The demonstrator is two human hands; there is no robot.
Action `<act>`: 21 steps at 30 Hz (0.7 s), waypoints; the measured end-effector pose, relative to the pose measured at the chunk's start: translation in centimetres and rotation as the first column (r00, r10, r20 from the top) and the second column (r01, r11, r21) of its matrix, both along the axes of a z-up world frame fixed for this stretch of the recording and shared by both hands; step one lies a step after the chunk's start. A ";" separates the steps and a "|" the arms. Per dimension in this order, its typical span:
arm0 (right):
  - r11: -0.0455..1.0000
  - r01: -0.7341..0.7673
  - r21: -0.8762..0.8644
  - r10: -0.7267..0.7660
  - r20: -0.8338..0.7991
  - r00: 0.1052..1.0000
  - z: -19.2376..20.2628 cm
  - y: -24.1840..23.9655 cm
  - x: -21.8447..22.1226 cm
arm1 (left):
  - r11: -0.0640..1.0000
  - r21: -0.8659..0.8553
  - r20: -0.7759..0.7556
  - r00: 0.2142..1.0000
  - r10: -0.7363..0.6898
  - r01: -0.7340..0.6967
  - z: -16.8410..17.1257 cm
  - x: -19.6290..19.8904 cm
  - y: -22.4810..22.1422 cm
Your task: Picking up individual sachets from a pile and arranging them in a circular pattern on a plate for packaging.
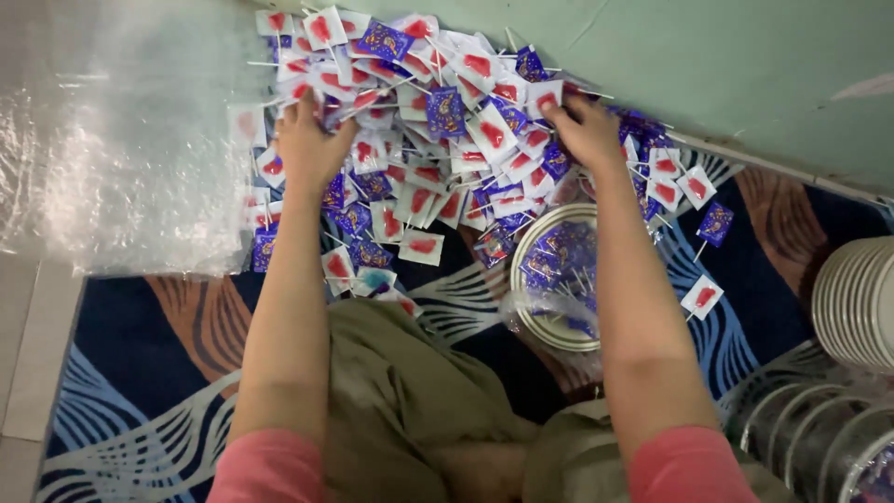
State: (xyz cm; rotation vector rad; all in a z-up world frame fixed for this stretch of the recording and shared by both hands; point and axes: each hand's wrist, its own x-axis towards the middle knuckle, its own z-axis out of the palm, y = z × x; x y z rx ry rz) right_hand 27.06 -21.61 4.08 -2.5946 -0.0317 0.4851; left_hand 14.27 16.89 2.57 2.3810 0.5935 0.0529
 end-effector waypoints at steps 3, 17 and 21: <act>0.990 0.051 0.130 -0.045 -0.047 0.998 2.2 2.5 -3.4 | 0.993 0.094 0.040 0.997 -0.069 0.065 -4.1 0.0 0.0; 0.921 -0.387 0.036 0.362 0.283 0.888 2.3 5.0 -12.3 | 0.948 0.185 -0.148 0.961 -0.234 0.259 -6.9 -4.6 -4.9; 0.924 -0.372 0.085 0.310 0.401 0.862 2.7 3.9 -14.7 | 0.961 0.234 -0.112 0.986 -0.123 0.146 -3.7 -7.2 -6.1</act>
